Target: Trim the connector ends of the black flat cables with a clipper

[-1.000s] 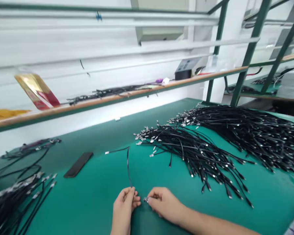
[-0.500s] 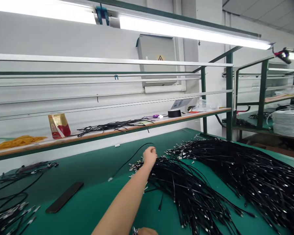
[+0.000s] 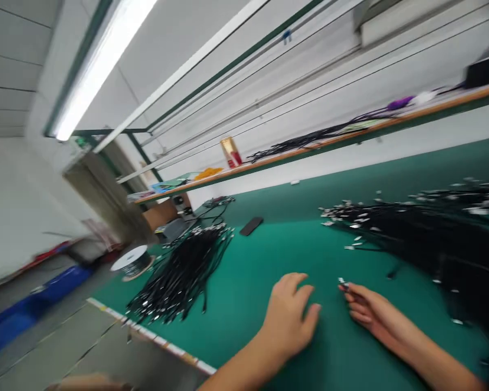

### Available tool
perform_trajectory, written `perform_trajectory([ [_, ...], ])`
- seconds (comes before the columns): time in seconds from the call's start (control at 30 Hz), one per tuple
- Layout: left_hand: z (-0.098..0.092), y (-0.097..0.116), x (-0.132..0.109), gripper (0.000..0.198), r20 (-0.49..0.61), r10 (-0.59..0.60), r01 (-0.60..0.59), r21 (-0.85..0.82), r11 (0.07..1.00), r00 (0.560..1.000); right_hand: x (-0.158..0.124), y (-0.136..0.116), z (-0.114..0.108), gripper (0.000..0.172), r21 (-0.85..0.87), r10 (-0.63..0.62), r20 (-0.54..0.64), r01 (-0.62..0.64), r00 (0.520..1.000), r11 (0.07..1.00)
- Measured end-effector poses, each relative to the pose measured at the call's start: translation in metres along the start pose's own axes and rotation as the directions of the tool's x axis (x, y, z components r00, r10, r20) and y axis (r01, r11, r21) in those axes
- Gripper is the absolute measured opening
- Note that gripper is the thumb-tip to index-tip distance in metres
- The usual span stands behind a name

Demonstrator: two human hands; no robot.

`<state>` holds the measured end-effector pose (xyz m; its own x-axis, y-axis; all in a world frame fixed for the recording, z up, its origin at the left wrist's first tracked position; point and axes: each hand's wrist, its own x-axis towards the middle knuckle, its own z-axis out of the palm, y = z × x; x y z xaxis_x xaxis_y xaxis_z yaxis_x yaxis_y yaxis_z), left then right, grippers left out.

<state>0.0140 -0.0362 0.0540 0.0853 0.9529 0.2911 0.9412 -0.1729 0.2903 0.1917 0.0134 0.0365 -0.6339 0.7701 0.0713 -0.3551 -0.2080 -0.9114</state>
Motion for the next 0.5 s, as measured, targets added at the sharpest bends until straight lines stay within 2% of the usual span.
perform_trajectory([
  [0.03, -0.013, -0.033, -0.022, 0.035, -0.042, -0.152, 0.154, 0.063, 0.986, 0.987, 0.006, 0.009, -0.001, 0.027, 0.038, 0.032, 0.005, -0.033, 0.999, 0.999],
  [0.07, -0.025, -0.064, -0.042, 0.033, -0.095, -0.295, 0.304, 0.112, 0.946, 0.951, 0.011, 0.016, -0.006, 0.026, 0.066, 0.06, 0.004, -0.06, 0.998, 0.996],
  [0.1, -0.036, -0.093, -0.061, 0.035, -0.152, -0.422, 0.442, 0.141, 0.886, 0.894, 0.017, 0.022, -0.015, 0.025, 0.096, 0.092, -0.015, -0.09, 0.996, 0.991],
  [0.17, -0.056, -0.138, -0.092, 0.041, -0.254, -0.609, 0.651, 0.134, 0.747, 0.751, 0.027, 0.03, -0.04, 0.022, 0.152, 0.158, -0.094, -0.143, 0.983, 0.978],
  [0.2, -0.063, -0.155, -0.104, 0.042, -0.283, -0.675, 0.721, 0.105, 0.684, 0.681, 0.031, 0.032, -0.054, 0.023, 0.276, 0.27, -0.19, -0.212, 0.944, 0.938],
  [0.23, -0.069, -0.167, -0.113, 0.042, -0.296, -0.725, 0.77, 0.066, 0.634, 0.622, 0.034, 0.033, -0.067, 0.023, 0.304, 0.301, -0.232, -0.225, 0.925, 0.926],
  [0.27, -0.074, -0.176, -0.119, 0.041, -0.294, -0.764, 0.802, 0.02, 0.596, 0.575, 0.037, 0.034, -0.078, 0.022, 0.318, 0.312, -0.253, -0.225, 0.916, 0.921],
  [0.33, -0.08, -0.186, -0.125, 0.038, -0.262, -0.815, 0.828, -0.087, 0.554, 0.517, 0.039, 0.034, -0.09, 0.021, 0.337, 0.317, -0.268, -0.219, 0.91, 0.915],
  [0.43, -0.089, -0.188, -0.116, 0.037, -0.203, -0.851, 0.809, -0.266, 0.524, 0.484, 0.039, 0.031, -0.091, 0.015, 0.375, 0.312, -0.244, -0.208, 0.918, 0.903],
  [0.5, -0.103, -0.185, -0.103, 0.036, -0.172, -0.862, 0.77, -0.392, 0.504, 0.477, 0.038, 0.029, -0.088, 0.01, 0.408, 0.31, -0.216, -0.203, 0.926, 0.89],
])
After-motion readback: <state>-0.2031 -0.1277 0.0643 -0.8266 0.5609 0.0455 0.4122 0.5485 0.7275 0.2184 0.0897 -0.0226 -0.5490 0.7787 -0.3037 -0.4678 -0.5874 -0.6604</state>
